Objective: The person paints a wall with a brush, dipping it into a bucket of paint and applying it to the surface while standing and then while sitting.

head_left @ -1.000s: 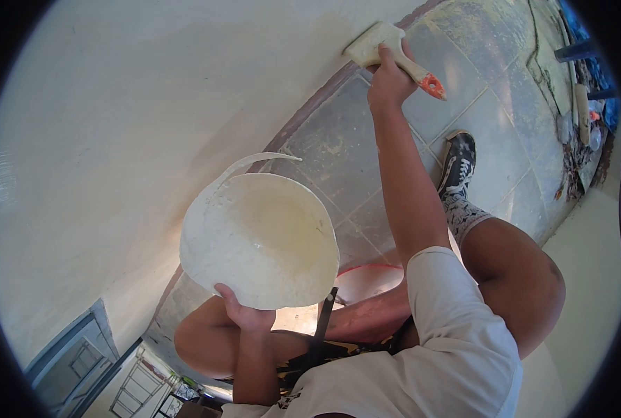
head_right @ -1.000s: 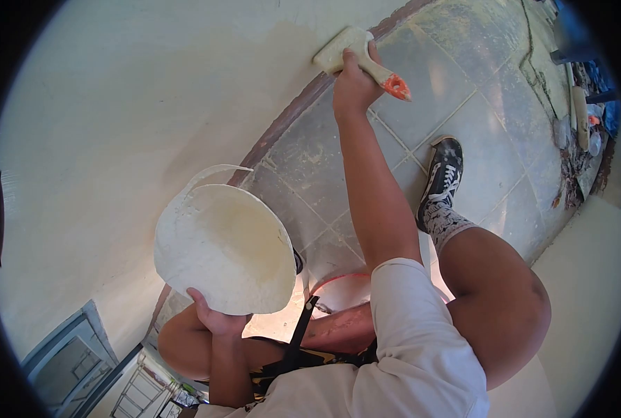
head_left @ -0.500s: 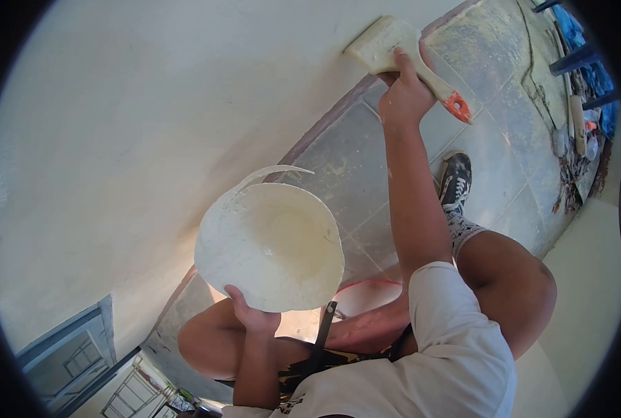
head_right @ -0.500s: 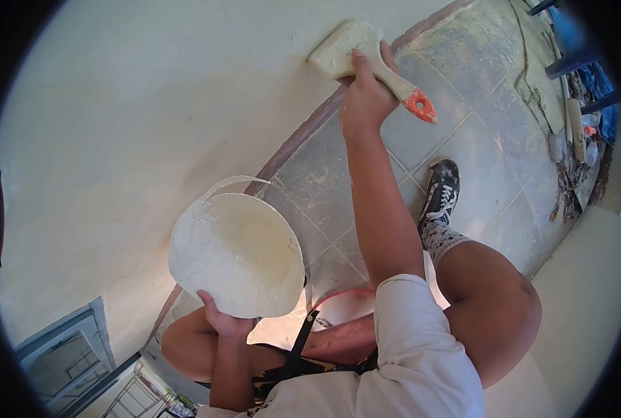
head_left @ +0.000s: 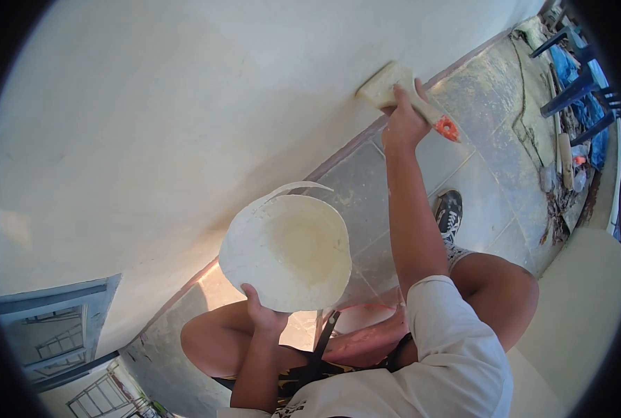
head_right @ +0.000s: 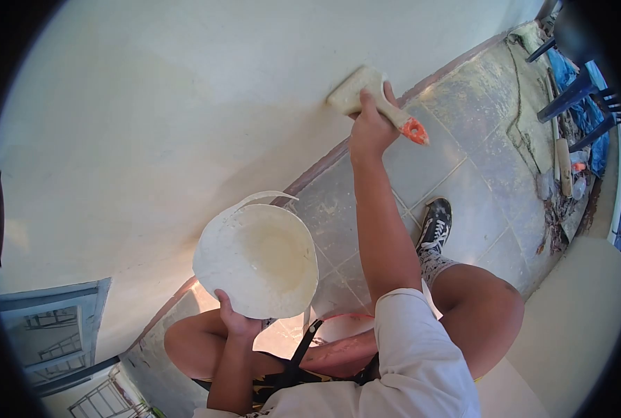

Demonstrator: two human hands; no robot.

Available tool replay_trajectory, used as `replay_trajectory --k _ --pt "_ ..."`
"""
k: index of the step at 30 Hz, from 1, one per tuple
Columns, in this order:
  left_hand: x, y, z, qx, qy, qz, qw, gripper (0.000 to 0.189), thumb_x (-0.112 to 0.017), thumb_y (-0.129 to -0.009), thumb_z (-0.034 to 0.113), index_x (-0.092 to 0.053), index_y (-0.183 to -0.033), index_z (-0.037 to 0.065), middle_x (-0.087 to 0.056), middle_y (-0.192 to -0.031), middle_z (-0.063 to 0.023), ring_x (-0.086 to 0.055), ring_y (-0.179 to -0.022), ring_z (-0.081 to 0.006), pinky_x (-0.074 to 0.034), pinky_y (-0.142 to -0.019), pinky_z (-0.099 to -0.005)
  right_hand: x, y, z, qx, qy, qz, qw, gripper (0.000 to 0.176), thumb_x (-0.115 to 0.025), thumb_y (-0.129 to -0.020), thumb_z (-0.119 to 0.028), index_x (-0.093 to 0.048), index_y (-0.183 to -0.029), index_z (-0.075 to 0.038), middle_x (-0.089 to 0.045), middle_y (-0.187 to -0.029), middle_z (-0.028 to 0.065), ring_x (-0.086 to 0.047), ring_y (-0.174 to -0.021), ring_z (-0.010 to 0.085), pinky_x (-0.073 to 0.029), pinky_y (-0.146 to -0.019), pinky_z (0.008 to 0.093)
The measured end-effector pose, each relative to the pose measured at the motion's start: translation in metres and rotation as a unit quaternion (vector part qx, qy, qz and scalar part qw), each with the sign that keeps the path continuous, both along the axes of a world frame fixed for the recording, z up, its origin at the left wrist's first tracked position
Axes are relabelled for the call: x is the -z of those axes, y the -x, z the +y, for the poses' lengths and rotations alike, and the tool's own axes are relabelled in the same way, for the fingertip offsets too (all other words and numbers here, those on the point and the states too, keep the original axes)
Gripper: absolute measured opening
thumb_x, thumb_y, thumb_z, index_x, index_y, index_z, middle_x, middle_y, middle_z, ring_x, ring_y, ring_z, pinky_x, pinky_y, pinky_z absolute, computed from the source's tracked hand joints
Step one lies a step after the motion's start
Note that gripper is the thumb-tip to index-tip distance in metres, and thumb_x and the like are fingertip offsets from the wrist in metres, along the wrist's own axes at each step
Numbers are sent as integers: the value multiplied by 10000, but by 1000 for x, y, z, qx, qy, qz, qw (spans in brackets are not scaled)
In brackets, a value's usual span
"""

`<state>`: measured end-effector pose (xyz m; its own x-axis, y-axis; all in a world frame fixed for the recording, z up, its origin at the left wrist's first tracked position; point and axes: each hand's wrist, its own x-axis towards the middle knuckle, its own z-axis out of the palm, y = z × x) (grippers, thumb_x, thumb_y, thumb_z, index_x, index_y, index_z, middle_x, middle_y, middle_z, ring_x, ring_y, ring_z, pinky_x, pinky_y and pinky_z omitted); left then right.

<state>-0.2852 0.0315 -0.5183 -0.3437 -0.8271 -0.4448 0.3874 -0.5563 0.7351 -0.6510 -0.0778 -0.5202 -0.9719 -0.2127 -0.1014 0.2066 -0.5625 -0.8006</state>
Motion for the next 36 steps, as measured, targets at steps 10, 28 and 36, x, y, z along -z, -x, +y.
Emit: replay_trajectory --k 10,28,36 --pt "-6 -10 9 7 -2 33 999 782 -347 -868 616 -161 -1405 78 -301 -1397 -124 -335 -1267 -311 -334 -1009 -462 -3 -25 4 -33 59 8 998 532 -562 -831 -5 -349 -1316 44 -526 -1156 173 -597 -948 243 -557 -701 359" --pt "-2 -12 10 -72 20 22 997 690 -332 -905 555 -227 -1383 68 -357 -1366 -110 -362 -1243 -273 -321 -1014 -408 -8 -49 13 -23 -29 -41 998 521 -553 -820 7 -362 -1304 52 -528 -1140 162 -587 -943 235 -553 -670 335" --pt "9 -18 10 -55 14 52 997 675 -320 -911 545 -235 -1381 69 -366 -1362 -106 -366 -1243 -268 -314 -1020 -404 -102 -55 34 -31 91 63 993 517 -553 -813 17 -376 -1297 52 -515 -1172 162 -579 -978 248 -547 -706 339"
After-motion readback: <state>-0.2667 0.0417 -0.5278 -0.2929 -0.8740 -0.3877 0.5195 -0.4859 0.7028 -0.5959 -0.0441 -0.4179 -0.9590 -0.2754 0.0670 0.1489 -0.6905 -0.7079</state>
